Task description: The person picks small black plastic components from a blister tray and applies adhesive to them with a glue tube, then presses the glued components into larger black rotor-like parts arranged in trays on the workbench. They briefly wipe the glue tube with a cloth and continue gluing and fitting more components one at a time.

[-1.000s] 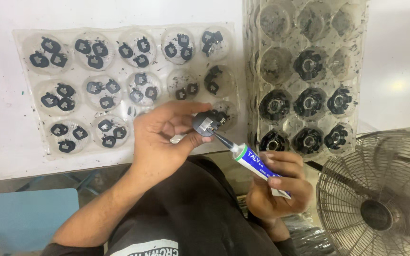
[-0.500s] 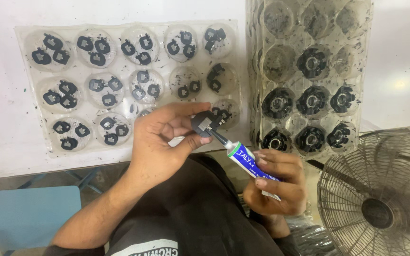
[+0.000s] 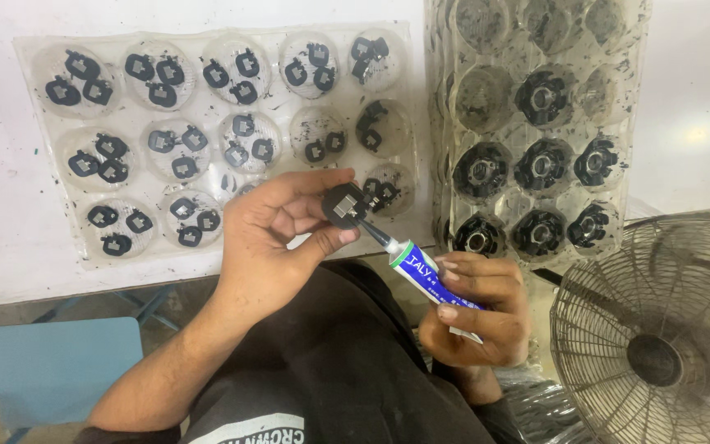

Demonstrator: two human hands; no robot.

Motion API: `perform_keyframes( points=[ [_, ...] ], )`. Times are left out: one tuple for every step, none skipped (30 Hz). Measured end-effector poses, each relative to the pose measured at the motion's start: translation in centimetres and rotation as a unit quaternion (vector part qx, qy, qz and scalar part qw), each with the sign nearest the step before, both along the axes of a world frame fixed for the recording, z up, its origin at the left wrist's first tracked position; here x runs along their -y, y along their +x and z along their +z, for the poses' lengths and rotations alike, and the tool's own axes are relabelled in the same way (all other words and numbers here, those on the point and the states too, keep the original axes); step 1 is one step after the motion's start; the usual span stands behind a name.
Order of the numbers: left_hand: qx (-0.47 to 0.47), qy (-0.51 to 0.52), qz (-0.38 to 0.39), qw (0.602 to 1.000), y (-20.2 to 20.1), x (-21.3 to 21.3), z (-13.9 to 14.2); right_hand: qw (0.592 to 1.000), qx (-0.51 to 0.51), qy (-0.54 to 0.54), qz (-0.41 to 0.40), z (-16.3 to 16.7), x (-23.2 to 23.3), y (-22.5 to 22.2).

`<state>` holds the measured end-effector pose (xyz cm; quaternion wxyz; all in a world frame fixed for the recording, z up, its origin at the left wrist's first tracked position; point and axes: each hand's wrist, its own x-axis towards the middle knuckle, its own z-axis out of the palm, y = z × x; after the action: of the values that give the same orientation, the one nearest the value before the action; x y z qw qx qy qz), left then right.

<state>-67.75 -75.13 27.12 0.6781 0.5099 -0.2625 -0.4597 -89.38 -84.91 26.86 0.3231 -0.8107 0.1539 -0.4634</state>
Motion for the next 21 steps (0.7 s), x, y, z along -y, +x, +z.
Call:
perform_keyframes(
  points=[
    [-0.002, -0.001, 0.001, 1.000, 0.0, 0.0, -0.1, 1.000, -0.001, -0.001, 0.004, -0.1, 0.0, 0.0],
    [-0.004, -0.001, 0.001, 1.000, 0.0, -0.1, -0.1, 1.000, 0.004, -0.002, -0.001, -0.1, 0.0, 0.1],
    [-0.010, 0.000, 0.001, 1.000, -0.1, -0.1, -0.3, 1.000, 0.010, -0.002, -0.006, -0.2, 0.0, 0.1],
    [-0.016, 0.001, 0.000, 1.000, -0.1, -0.2, -0.4, 1.000, 0.015, -0.003, -0.012, -0.2, -0.1, 0.2],
    [-0.022, 0.003, -0.001, 1.000, -0.3, -0.3, -0.6, 1.000, 0.016, 0.002, -0.008, -0.2, -0.1, 0.3],
    [-0.040, 0.007, -0.002, 0.999, -0.4, -0.3, -0.7, 1.000, 0.017, 0.006, -0.005, -0.1, -0.2, 0.3],
    [-0.058, 0.010, -0.004, 0.998, -0.6, -0.3, -1.0, 1.000, 0.017, 0.011, -0.003, 0.0, -0.3, 0.3],
    [-0.077, 0.014, -0.006, 0.997, -0.8, -0.3, -1.2, 1.000, 0.005, 0.008, -0.005, 0.2, -0.4, 0.3],
    [-0.115, 0.005, -0.002, 0.993, -1.0, -0.1, -1.5, 1.000, -0.007, 0.004, -0.007, 0.3, -0.4, 0.3],
    [-0.152, -0.004, 0.002, 0.988, -1.3, 0.0, -1.7, 1.000, -0.018, 0.001, -0.008, 0.4, -0.5, 0.3],
    [-0.190, -0.013, 0.007, 0.982, -1.6, 0.1, -1.9, 1.000, -0.010, 0.007, -0.018, 0.4, -0.5, 0.4],
    [-0.197, -0.016, 0.005, 0.980, -1.9, 0.1, -2.1, 1.000, -0.001, 0.014, -0.028, 0.3, -0.5, 0.5],
    [-0.205, -0.019, 0.002, 0.979, -2.1, 0.1, -2.3, 0.999, 0.008, 0.020, -0.037, 0.2, -0.5, 0.6],
    [-0.213, -0.021, -0.002, 0.977, -2.2, 0.1, -2.4, 0.999, 0.012, 0.011, -0.051, 0.1, -0.5, 0.6],
    [-0.228, -0.023, -0.008, 0.973, -2.3, 0.0, -2.5, 0.998, 0.015, 0.002, -0.065, 0.0, -0.4, 0.6],
    [-0.243, -0.025, -0.013, 0.970, -2.4, -0.1, -2.6, 0.997, 0.018, -0.007, -0.077, -0.2, -0.3, 0.7],
    [-0.258, -0.027, -0.017, 0.966, -2.5, -0.2, -2.6, 0.996, 0.030, 0.000, -0.083, -0.3, -0.4, 0.7],
    [-0.267, -0.023, -0.030, 0.963, -2.6, -0.3, -2.7, 0.995, 0.043, 0.008, -0.089, -0.4, -0.4, 0.7],
    [-0.276, -0.019, -0.043, 0.960, -2.5, -0.4, -2.8, 0.994, 0.056, 0.015, -0.094, -0.4, -0.3, 0.7],
    [-0.285, -0.016, -0.056, 0.957, -2.5, -0.4, -2.8, 0.996, 0.043, 0.020, -0.076, -0.3, -0.2, 0.6],
    [-0.286, -0.016, -0.063, 0.956, -2.5, -0.4, -2.9, 0.998, 0.030, 0.024, -0.059, -0.1, -0.1, 0.4]
  ],
)
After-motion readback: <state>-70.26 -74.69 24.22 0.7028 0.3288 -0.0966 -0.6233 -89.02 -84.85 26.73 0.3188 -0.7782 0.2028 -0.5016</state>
